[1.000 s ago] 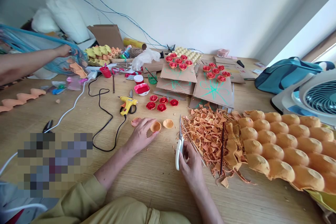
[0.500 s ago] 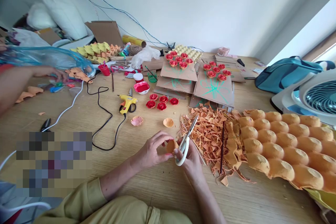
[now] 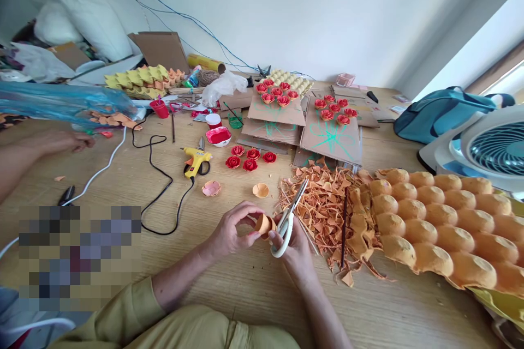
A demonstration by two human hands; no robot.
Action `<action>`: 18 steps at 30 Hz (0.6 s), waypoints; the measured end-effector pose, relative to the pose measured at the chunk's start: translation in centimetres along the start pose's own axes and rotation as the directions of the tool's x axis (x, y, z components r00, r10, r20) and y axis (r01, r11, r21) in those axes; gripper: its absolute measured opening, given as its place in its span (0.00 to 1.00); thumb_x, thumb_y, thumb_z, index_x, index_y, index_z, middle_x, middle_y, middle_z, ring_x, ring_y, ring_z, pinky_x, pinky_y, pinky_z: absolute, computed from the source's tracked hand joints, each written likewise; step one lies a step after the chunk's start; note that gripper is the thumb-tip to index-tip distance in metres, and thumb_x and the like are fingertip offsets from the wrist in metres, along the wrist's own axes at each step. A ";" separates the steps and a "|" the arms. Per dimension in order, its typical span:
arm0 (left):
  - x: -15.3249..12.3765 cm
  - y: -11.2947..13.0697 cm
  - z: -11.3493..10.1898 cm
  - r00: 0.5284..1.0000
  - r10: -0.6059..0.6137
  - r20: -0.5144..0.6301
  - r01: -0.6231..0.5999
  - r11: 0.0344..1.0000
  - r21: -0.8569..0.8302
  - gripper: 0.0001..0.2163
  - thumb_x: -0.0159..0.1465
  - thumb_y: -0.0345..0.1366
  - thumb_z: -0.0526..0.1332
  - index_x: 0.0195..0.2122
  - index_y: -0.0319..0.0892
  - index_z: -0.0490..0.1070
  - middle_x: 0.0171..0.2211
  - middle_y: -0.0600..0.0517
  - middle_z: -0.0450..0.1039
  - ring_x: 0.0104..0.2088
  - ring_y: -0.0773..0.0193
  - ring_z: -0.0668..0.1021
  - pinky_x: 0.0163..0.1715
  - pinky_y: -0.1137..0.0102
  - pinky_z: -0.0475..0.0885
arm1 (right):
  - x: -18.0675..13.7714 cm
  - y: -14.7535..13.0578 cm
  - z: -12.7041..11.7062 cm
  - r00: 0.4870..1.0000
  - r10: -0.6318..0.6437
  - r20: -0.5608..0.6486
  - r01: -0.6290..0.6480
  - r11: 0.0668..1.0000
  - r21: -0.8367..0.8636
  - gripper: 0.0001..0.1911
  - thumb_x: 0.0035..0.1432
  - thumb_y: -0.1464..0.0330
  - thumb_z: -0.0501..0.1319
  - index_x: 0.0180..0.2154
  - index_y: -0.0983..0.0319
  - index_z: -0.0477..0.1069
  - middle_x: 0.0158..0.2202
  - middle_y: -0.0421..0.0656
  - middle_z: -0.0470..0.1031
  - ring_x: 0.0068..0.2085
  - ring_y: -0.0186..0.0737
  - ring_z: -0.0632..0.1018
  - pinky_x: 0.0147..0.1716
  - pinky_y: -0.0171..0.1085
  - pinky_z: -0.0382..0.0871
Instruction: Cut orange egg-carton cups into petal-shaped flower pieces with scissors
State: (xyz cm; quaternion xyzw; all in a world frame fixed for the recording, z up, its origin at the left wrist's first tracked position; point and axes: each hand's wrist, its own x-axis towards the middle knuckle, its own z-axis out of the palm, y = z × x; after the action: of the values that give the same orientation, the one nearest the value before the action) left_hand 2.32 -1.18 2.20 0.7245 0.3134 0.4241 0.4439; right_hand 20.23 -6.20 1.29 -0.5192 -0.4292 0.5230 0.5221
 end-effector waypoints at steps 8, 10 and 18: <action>0.3 0.2 -2.2 0.964 -0.256 0.071 0.263 0.880 -0.395 0.15 0.62 0.36 0.60 0.49 0.40 0.71 0.45 0.46 0.76 0.45 0.60 0.77 0.47 0.66 0.73 | 0.2 0.1 -0.2 0.997 0.025 -0.078 -0.024 1.000 0.015 0.22 0.52 0.54 0.70 0.42 0.60 0.70 0.32 0.40 0.74 0.32 0.40 0.74 0.33 0.38 0.70; 0.2 0.5 -2.4 0.962 -0.224 0.159 0.269 0.881 -0.389 0.15 0.62 0.35 0.59 0.49 0.40 0.71 0.47 0.45 0.76 0.44 0.60 0.77 0.46 0.66 0.72 | 0.3 0.1 -0.2 0.996 0.022 -0.087 -0.019 0.999 0.028 0.21 0.52 0.55 0.70 0.42 0.60 0.70 0.33 0.41 0.75 0.33 0.41 0.75 0.35 0.39 0.70; -0.4 1.7 -1.1 0.952 0.098 0.289 -0.093 0.995 -0.033 0.21 0.52 0.25 0.63 0.49 0.41 0.70 0.56 0.41 0.72 0.48 0.57 0.77 0.48 0.64 0.73 | 0.5 0.4 -0.3 0.987 0.024 -0.161 -0.002 0.991 0.134 0.22 0.50 0.55 0.71 0.42 0.59 0.71 0.33 0.40 0.74 0.32 0.38 0.73 0.34 0.37 0.68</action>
State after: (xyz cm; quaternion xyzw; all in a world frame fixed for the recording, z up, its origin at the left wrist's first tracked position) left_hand 1.24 -1.83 3.90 0.7889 0.2056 0.3371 0.4708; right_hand 20.51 -5.75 0.86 -0.5268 -0.3458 0.5100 0.5855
